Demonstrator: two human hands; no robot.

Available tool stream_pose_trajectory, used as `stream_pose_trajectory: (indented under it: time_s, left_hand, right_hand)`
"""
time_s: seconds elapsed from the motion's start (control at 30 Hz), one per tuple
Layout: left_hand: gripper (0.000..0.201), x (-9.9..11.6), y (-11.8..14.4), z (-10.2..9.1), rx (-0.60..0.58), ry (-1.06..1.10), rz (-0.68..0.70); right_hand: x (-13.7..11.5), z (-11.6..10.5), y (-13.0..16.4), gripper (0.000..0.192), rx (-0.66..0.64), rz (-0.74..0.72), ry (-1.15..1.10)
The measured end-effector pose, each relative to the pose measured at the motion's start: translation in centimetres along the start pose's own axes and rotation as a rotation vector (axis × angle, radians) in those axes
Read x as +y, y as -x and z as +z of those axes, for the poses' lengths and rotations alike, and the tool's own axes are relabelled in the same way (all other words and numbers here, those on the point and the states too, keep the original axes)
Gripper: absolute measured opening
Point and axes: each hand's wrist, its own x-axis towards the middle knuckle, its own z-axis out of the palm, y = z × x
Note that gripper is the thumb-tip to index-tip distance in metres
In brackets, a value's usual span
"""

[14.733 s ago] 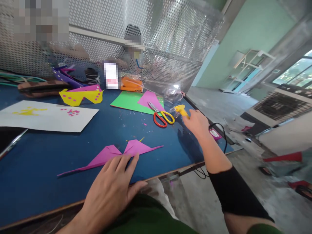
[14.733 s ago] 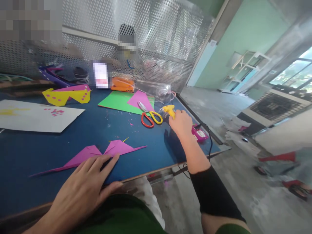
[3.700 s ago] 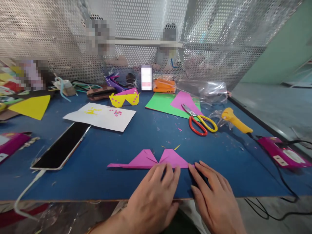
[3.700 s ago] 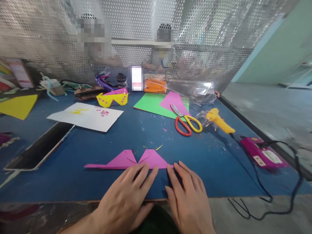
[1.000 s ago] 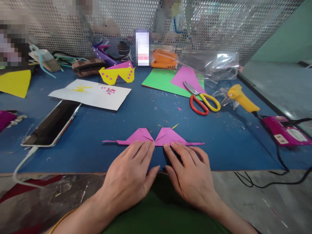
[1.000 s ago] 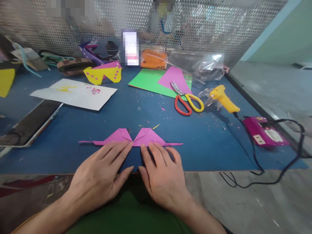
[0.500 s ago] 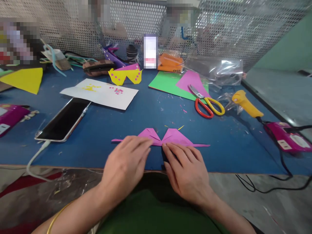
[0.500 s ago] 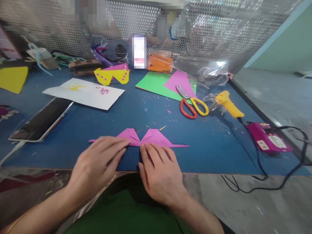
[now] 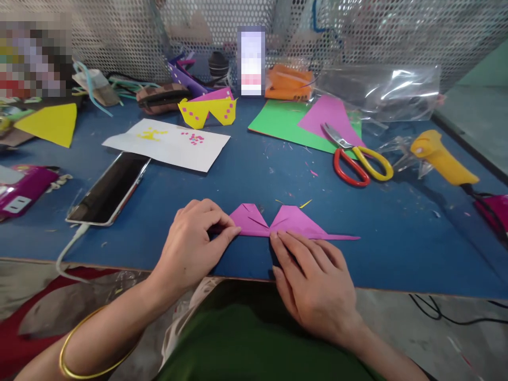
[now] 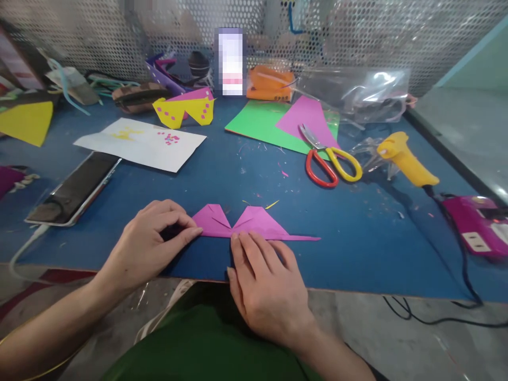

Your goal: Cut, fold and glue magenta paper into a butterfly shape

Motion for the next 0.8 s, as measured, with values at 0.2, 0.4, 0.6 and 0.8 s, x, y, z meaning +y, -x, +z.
stream_pose_trajectory:
  time_s: [0.2, 0.4, 0.6, 0.8]
  left_hand:
    - [0.02, -0.3, -0.8, -0.3, -0.08, -0.033, 0.016]
    - [0.022, -1.3, -1.1, -1.3, -0.134, -0.016, -0.015]
    - [0.022, -1.9, -0.7, -1.4, -0.084, -0.153, 0.051]
    - [0.02, -1.8, 0.5, -1.0, 0.016, -0.222, 0.109]
  right_hand:
    - [0.1, -0.1, 0.1, 0.038, 0.007, 0.001, -0.006]
    - [0.1, -0.1, 0.2, 0.037, 0.008, 0.004, -0.008]
    - [0.1, -0.4, 0.1, 0.038, -0.017, 0.015, -0.008]
    - [-0.2, -0.8, -0.2, 0.039, -0.078, 0.008, 0.002]
